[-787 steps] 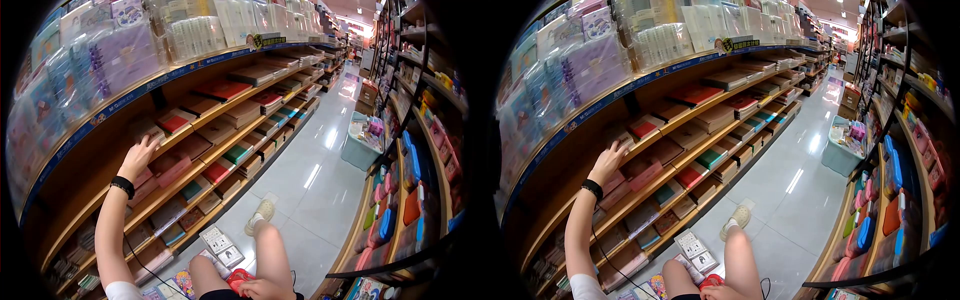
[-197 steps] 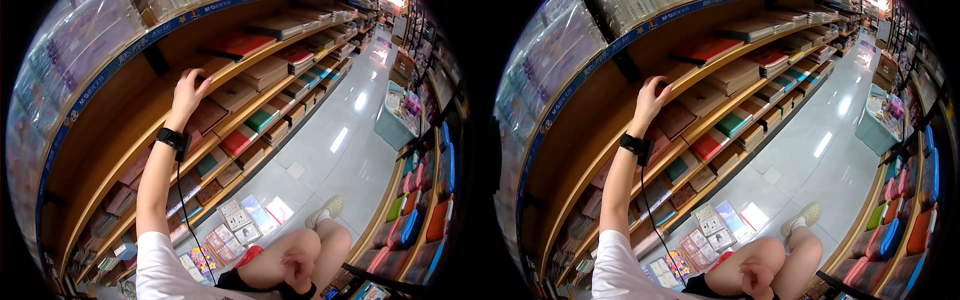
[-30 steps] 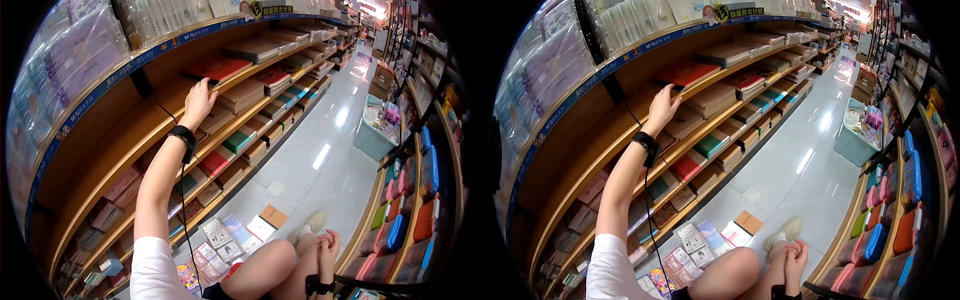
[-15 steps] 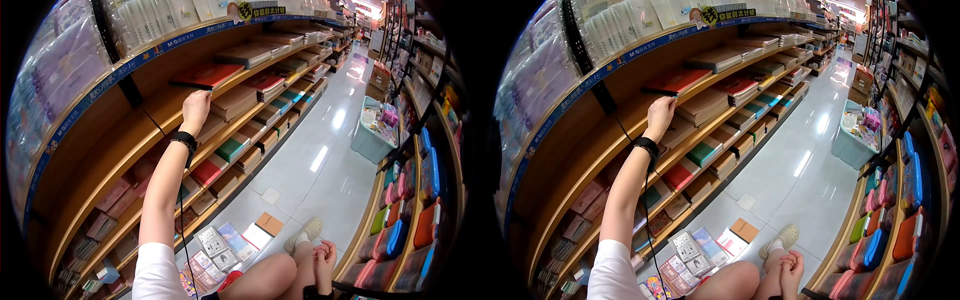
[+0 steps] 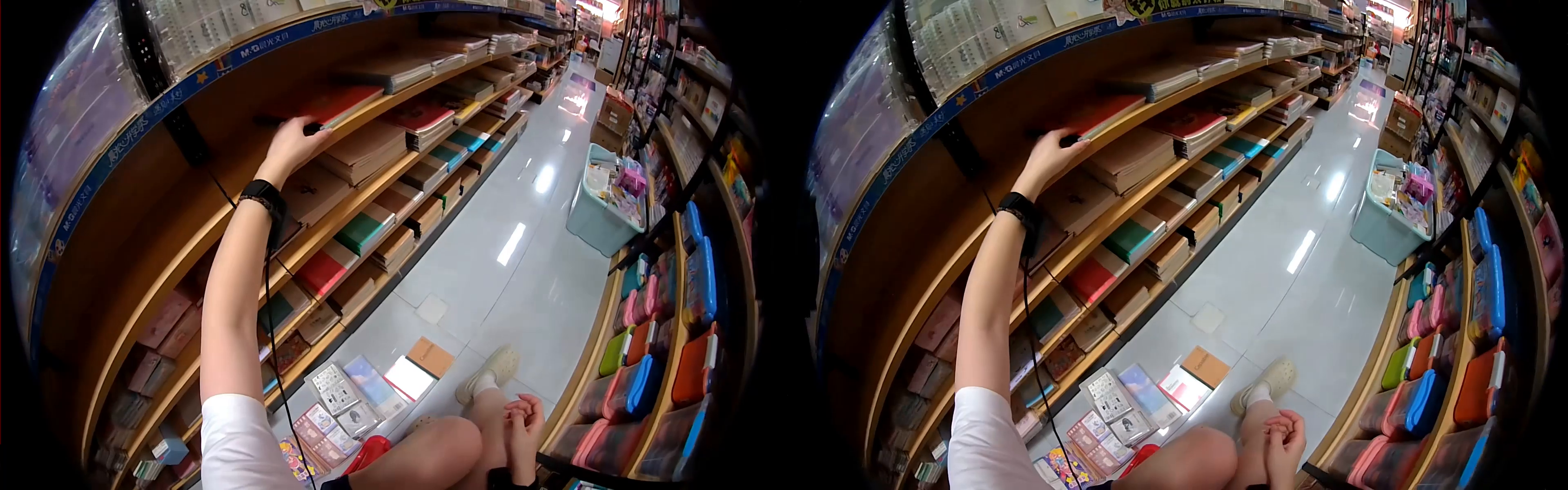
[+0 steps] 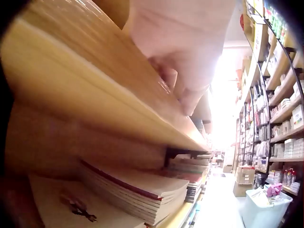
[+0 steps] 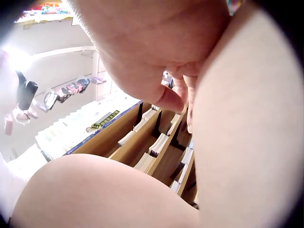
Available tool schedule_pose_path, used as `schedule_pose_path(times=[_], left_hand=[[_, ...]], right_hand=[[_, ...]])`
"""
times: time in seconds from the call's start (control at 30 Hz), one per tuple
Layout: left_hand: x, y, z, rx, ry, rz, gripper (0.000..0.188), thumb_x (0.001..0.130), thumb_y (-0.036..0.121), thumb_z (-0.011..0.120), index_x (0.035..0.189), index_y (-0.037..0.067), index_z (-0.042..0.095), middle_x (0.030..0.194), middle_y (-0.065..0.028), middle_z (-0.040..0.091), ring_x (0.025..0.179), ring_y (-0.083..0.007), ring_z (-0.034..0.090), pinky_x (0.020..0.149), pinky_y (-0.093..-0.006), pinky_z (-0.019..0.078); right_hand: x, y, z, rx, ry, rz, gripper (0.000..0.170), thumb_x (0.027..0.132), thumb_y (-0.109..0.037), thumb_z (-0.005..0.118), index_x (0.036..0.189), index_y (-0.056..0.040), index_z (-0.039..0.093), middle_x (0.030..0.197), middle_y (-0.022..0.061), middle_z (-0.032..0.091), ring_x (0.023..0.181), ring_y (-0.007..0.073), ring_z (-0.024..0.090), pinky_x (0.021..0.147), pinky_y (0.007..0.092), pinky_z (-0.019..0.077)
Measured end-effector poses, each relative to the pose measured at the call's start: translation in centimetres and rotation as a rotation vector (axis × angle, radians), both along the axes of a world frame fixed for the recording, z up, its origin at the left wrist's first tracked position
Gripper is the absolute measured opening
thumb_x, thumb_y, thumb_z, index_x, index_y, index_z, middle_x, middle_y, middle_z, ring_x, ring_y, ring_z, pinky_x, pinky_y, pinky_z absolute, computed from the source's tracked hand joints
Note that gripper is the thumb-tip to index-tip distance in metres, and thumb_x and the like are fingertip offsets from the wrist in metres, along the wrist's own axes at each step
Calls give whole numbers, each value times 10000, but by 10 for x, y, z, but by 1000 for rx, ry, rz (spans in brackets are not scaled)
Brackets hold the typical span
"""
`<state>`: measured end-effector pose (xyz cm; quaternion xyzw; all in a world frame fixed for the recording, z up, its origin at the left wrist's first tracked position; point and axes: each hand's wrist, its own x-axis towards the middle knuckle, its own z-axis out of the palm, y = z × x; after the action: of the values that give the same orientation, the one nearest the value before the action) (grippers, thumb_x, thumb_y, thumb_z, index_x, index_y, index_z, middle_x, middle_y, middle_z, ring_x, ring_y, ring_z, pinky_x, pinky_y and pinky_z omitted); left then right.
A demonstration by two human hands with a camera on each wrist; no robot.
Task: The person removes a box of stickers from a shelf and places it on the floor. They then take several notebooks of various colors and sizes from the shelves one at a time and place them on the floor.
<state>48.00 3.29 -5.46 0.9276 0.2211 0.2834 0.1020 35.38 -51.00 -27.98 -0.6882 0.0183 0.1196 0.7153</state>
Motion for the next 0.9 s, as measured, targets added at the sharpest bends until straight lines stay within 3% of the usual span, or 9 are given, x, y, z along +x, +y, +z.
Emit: schedule_pose_path(times=[0.17,0.57,0.77,0.9], left_hand=[[0,-1,3,82,54,-46,476,800,361,600,1091,-16,592,992,-228,628,948,-355,595,842,-386,465],[-3,15,-11,185,-32,-57,457,841,345,537,1123,-14,559,1035,-267,595,999,-394,555,877,-413,435],[-7,8,1,216,98,-71,422,850,329,542,1100,-10,565,1026,-264,597,958,-396,567,838,-422,447],[-7,10,12,95,132,-105,492,813,380,598,1125,2,559,1022,-256,605,965,-377,577,856,-405,450]], right_hand=[[2,0,-1,5,13,-4,227,859,-15,473,1086,-22,473,833,50,594,691,78,510,636,197,411],[4,0,6,-27,20,31,195,866,-27,490,1061,-16,484,836,53,590,702,75,509,641,196,415],[4,-4,0,14,21,29,192,860,-15,487,1051,-10,488,842,59,587,713,82,514,663,201,424],[5,-3,1,9,6,38,189,862,-15,487,1051,-8,486,839,61,586,715,82,512,661,201,422]])
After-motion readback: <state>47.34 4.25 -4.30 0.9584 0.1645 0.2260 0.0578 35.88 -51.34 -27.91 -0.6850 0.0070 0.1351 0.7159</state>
